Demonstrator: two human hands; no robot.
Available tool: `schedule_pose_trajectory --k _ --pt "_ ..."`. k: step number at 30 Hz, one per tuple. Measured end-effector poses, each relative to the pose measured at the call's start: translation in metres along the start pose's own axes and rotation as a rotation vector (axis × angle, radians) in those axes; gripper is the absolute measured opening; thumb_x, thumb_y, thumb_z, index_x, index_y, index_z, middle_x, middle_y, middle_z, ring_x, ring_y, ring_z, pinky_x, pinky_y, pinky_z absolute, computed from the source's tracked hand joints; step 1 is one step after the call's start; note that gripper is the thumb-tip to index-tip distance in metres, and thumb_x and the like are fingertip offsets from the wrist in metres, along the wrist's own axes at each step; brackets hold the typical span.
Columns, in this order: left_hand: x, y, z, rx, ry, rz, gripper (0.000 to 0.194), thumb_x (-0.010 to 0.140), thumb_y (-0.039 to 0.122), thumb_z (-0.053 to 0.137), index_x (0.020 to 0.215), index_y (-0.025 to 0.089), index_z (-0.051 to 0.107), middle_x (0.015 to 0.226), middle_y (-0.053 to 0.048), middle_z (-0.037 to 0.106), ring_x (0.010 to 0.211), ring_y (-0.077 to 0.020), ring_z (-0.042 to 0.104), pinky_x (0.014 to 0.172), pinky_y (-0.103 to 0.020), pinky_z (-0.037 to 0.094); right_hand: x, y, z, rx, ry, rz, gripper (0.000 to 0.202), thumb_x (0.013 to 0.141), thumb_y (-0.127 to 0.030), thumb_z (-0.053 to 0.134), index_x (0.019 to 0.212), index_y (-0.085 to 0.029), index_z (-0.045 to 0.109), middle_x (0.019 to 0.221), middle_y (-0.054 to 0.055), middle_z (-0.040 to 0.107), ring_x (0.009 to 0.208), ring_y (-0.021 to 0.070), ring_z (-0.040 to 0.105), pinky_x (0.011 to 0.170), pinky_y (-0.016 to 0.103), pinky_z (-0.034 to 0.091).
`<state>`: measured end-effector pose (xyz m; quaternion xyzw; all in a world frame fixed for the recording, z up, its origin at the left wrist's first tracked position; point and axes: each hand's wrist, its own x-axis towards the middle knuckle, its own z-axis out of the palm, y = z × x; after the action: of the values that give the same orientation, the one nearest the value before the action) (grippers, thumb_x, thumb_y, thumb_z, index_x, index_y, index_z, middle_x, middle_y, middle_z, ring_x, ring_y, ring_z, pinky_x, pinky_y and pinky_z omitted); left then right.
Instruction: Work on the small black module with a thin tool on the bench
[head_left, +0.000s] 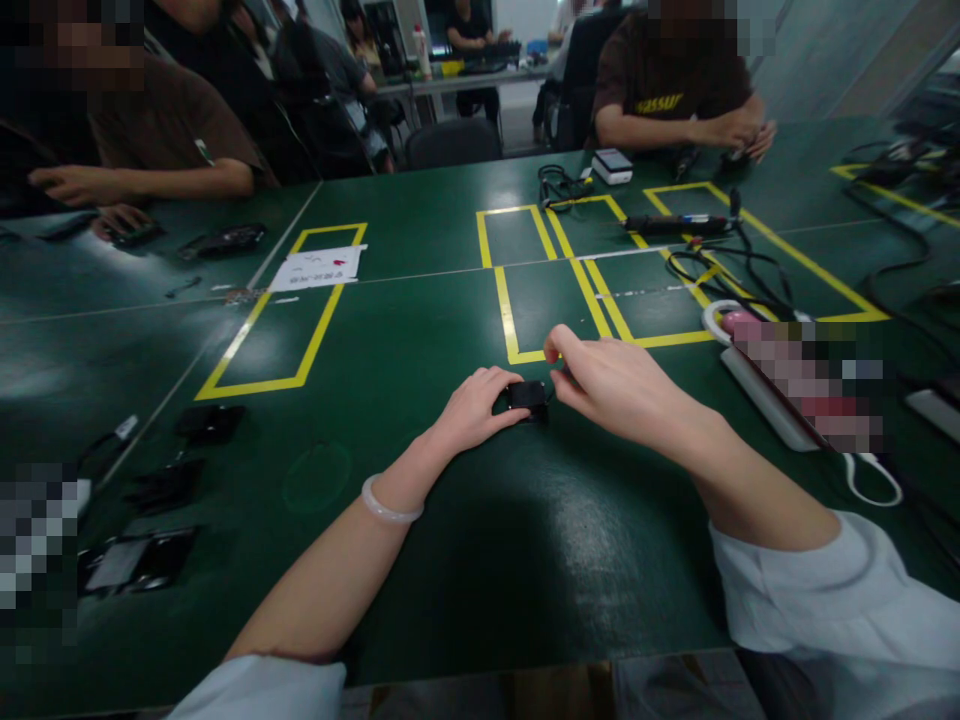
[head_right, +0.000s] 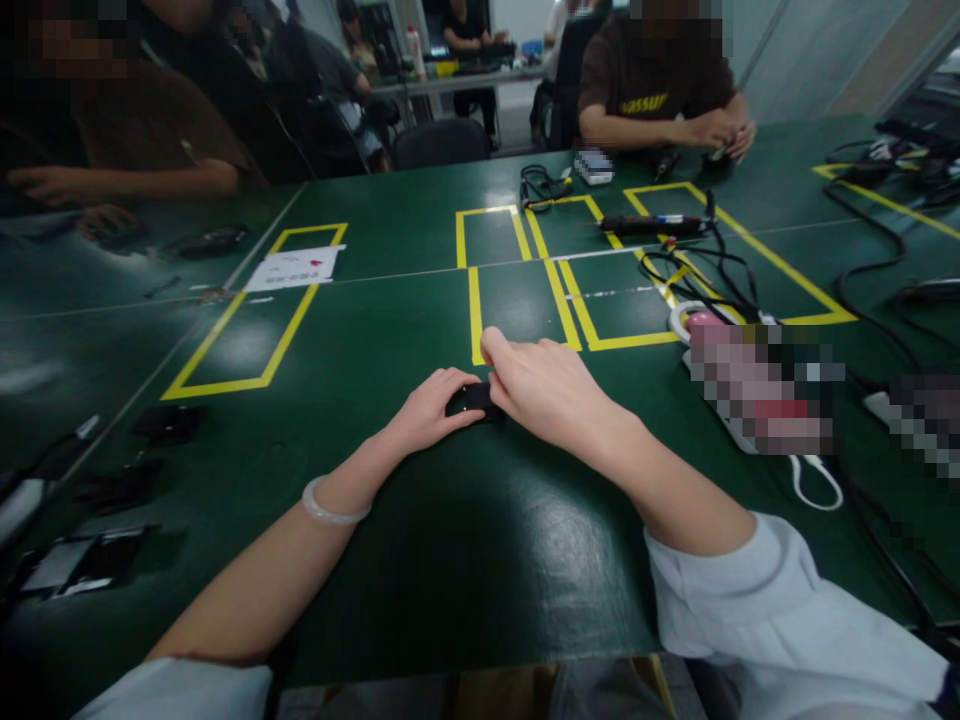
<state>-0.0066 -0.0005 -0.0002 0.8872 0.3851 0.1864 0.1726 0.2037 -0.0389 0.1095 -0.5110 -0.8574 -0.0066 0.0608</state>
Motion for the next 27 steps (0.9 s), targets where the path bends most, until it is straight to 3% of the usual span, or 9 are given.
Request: schedule_pose_trajectory --k 7,14,20,27 --pt "-0.0003 0.0006 -0.0009 -0.003 -0.004 0.003 0.037 0.089 0.046 0.057 0.114 0.02 0.054 0.106 -0.007 0.06 0.097 -0.024 0.054 0.086 -0.037 0.045 0.0005 0.001 0.0016 -0.03 -0.012 -0.004 0.021 0.095 -0.034 0.035 0.1 -0.02 0.05 0.076 0.004 0.067 0.067 0.0211 0.063 0.054 0.029 0.025" --pt "-0.0005 0.0007 -0.0008 0.002 -0.001 0.008 0.036 0.089 0.045 0.057 0.114 0.019 0.054 0.107 -0.007 0.06 0.098 -0.0238 0.054 0.087 -0.037 0.045 -0.0003 0.0004 0.0008 0.037 0.016 -0.025 0.021 0.091 -0.025 0.039 0.11 -0.017 0.047 0.082 0.004 0.068 0.069 0.0205 0.064 0.056 0.028 0.028" --pt "-0.0001 0.0009 -0.0004 -0.008 -0.005 0.005 0.038 0.089 0.046 0.057 0.116 0.019 0.054 0.108 -0.007 0.06 0.099 -0.0239 0.054 0.088 -0.038 0.045 0.0005 0.0004 0.0018 -0.02 -0.012 0.0 0.025 0.096 -0.039 0.035 0.102 -0.019 0.05 0.077 0.004 0.068 0.067 0.0216 0.063 0.054 0.028 0.025" --pt "-0.0001 0.0003 -0.0002 -0.013 0.001 -0.003 0.037 0.088 0.046 0.057 0.114 0.02 0.055 0.108 -0.007 0.06 0.099 -0.024 0.054 0.087 -0.038 0.045 0.0003 0.0018 0.0021 0.011 0.02 0.02 0.022 0.093 -0.027 0.036 0.11 -0.018 0.047 0.081 0.004 0.068 0.065 0.0197 0.062 0.054 0.028 0.024"
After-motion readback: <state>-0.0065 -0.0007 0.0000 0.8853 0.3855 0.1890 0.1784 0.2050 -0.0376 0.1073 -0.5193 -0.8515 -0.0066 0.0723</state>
